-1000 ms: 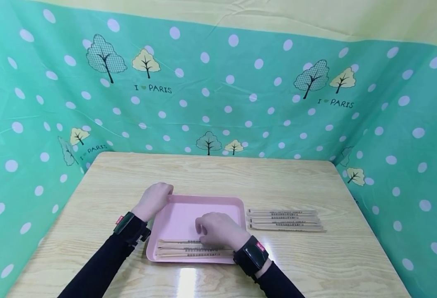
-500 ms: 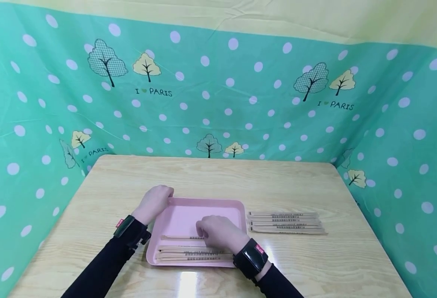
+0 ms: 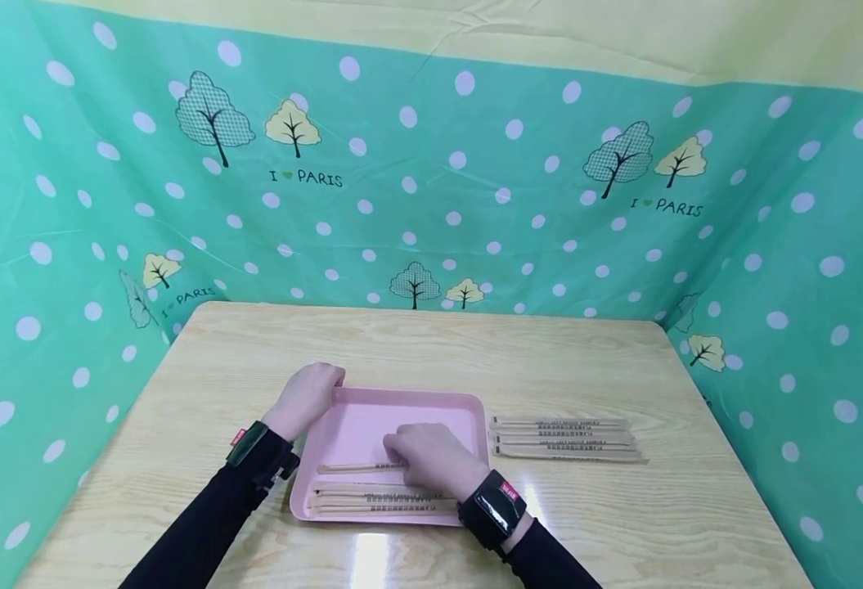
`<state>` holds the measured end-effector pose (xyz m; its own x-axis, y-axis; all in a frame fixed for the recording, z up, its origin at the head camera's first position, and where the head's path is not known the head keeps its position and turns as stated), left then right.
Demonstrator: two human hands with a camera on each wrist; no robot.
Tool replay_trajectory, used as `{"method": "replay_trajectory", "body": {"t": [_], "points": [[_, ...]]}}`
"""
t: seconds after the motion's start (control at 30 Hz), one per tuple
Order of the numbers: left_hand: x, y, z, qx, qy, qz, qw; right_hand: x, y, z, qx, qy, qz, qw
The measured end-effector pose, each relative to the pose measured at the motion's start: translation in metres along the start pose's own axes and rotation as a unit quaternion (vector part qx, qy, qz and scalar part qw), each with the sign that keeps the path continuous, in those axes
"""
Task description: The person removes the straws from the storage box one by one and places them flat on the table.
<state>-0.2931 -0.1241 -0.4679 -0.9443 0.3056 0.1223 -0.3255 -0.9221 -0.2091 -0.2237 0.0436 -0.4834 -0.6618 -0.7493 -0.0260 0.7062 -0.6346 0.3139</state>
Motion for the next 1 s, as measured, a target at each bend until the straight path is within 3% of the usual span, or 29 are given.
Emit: {"method": "replay_trajectory", "body": {"t": [0.23, 0.53, 0.77, 1.0], "points": [[0.001, -0.001, 0.001, 0.004, 0.010, 0.002, 0.9999, 0.000, 0.003, 0.008, -0.006, -0.017, 0.003, 1.000], [0.002, 0.001, -0.001, 0.003, 0.014, 0.005, 0.9999, -0.006, 0.013, 0.035, -0.045, -0.055, 0.013, 0.997], [0.003, 0.001, -0.002, 0.005, 0.012, 0.005, 0.9999, -0.017, 0.016, 0.051, -0.070, -0.083, 0.016, 0.994], [0.004, 0.002, -0.002, 0.005, 0.020, 0.008, 0.9998, -0.036, 0.002, 0.056, -0.064, -0.087, 0.011, 0.994]]}}
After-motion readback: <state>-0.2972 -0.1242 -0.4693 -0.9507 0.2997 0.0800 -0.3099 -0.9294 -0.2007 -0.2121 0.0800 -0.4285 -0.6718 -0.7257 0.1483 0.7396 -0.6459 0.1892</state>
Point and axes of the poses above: each hand's wrist, its own x-axis towards the middle knuckle, its own z-axis out of the back of the hand, y = z × x, the point moved 7 cm from there along x, towards the middle knuckle, and after that the axes turned 3 degrees about x, right-handed, at the moved point
